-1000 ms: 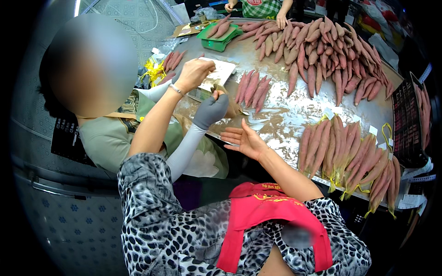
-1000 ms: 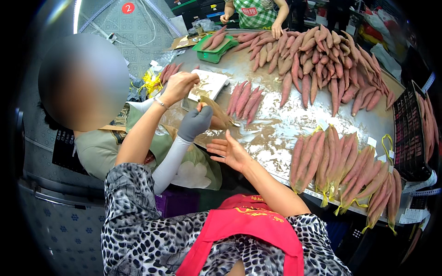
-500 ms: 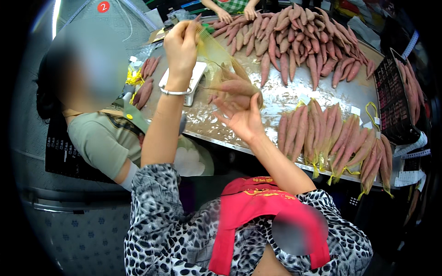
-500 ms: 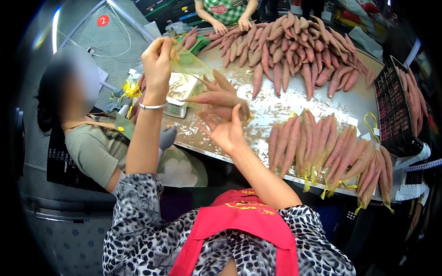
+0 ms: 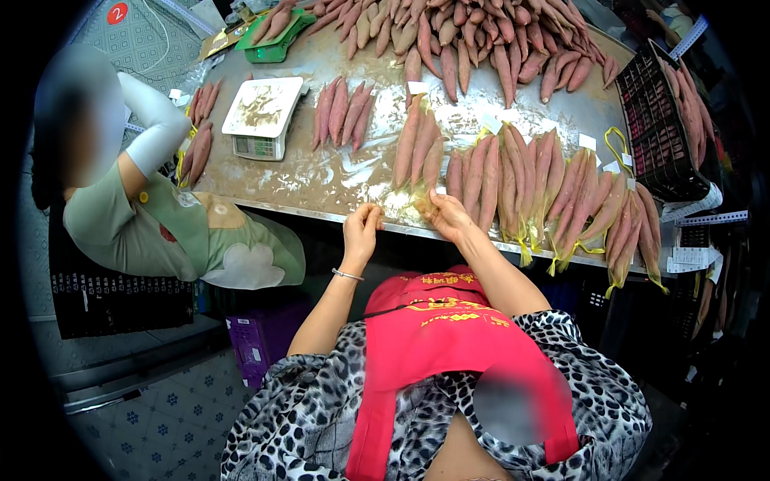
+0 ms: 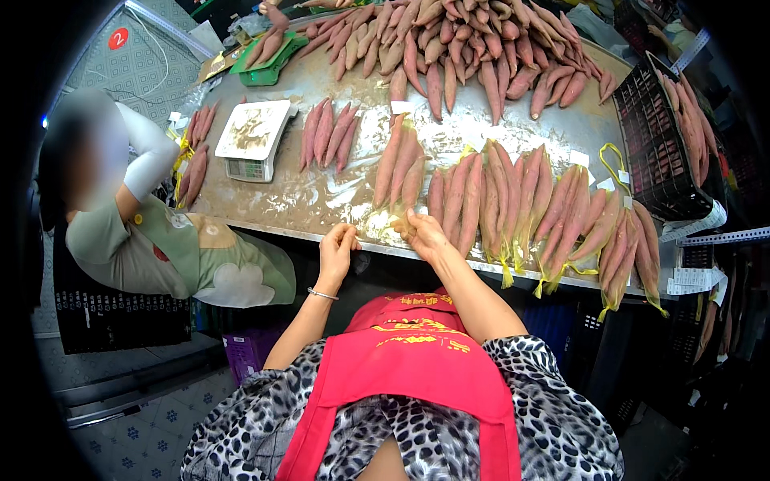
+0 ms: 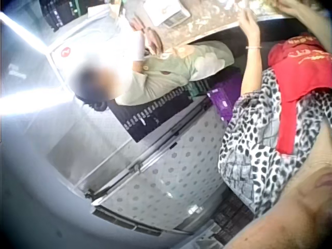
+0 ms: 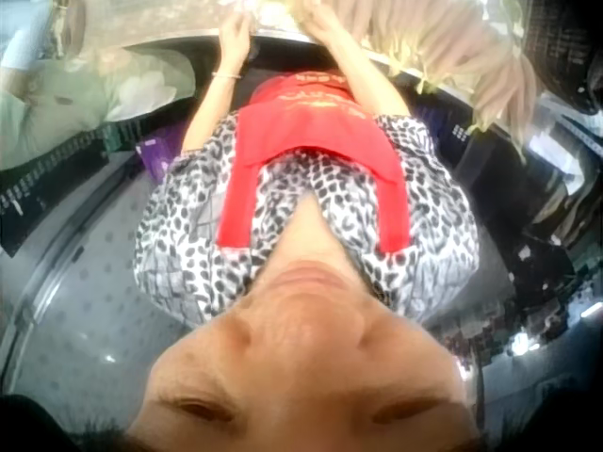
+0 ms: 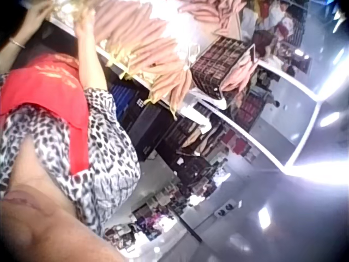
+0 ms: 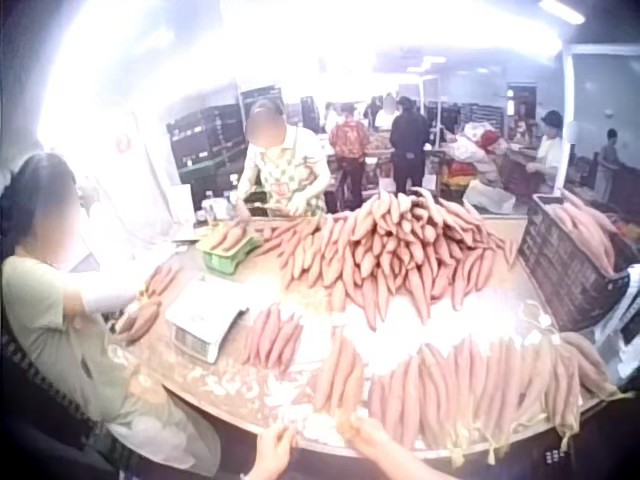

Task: The person bundles sweet potatoes into yellow mesh bags, ties them with yellow strings, and places the finished bundles on a metal table. The person also tears printed labels from a roll and places them on the table.

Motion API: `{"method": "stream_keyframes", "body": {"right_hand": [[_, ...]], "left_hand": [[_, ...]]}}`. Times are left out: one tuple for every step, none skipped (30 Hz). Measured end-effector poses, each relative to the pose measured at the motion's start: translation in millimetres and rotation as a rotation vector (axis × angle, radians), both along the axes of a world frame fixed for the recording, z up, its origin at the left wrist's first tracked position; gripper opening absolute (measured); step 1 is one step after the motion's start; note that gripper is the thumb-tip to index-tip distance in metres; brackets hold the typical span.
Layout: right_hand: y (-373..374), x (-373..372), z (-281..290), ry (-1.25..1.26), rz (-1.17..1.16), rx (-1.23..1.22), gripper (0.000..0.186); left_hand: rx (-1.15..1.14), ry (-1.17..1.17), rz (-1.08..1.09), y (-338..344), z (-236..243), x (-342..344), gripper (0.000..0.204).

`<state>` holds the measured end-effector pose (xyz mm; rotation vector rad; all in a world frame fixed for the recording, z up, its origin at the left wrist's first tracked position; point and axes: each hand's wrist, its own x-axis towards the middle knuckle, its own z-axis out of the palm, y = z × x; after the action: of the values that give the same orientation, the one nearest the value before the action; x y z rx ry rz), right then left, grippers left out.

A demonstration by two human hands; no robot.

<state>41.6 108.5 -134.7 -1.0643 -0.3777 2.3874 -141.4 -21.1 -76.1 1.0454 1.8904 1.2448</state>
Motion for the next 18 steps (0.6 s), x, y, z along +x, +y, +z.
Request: {"method": "stream_keyframes", "body": {"right_hand": [[-8,0,18,-0.006,0.029,0.044,0.023],[-16,1,27,-0.008,0.055,0.087,0.022],[-22,4,21,-0.049,0.075,0.106,0.022],[-25,5,21,-0.087,0.092,0.131,0.021],[-26,6,21,-0.126,0.110,0.155,0.020],[-27,3,19,-0.198,0.078,0.105,0.017],[-20,0,12,-0.216,0.032,0.138,0.016],[-8,-6,1,-0.230,-0.016,0.171,0.017],[4,-11,-10,-0.245,-0.065,0.205,0.019],[16,-20,-4,-0.321,-0.087,0.293,0.021],[23,-20,-6,-0.313,-0.073,0.304,0.022],[29,-15,-7,-0.305,-0.061,0.314,0.022],[31,-10,-9,-0.296,-0.051,0.321,0.023],[25,-9,-3,-0.359,-0.046,0.202,0.026],[20,-9,2,-0.332,-0.059,0.208,0.028],[10,-6,4,-0.312,-0.078,0.201,0.031],[5,-4,6,-0.292,-0.098,0.195,0.035],[3,-2,7,-0.308,-0.126,0.222,0.037]], "left_hand": [[-0.034,0.063,-0.008,-6,-3,0,0.018],[-0.048,0.129,-0.082,-9,-7,-4,0.018],[-0.047,0.108,-0.100,-14,-11,-5,0.017],[-0.040,0.091,-0.121,-14,-10,-5,0.017],[-0.033,0.073,-0.140,-14,-8,-5,0.017],[0.024,0.012,-0.145,-14,-9,0,0.015],[0.096,0.081,-0.198,-9,-2,3,0.014],[0.170,0.152,-0.253,-2,6,6,0.013],[0.244,0.224,-0.306,6,14,9,0.012],[0.322,0.255,-0.319,14,21,12,0.010],[0.297,0.185,-0.281,22,28,14,0.010],[0.271,0.115,-0.245,30,33,15,0.010],[0.242,0.044,-0.212,34,36,15,0.011],[0.246,-0.024,-0.187,36,23,9,0.011],[0.211,-0.093,-0.214,34,11,4,0.011],[0.166,-0.170,-0.248,30,8,5,0.011],[0.120,-0.247,-0.283,27,5,5,0.011],[0.072,-0.225,-0.343,26,2,3,0.019]]}}
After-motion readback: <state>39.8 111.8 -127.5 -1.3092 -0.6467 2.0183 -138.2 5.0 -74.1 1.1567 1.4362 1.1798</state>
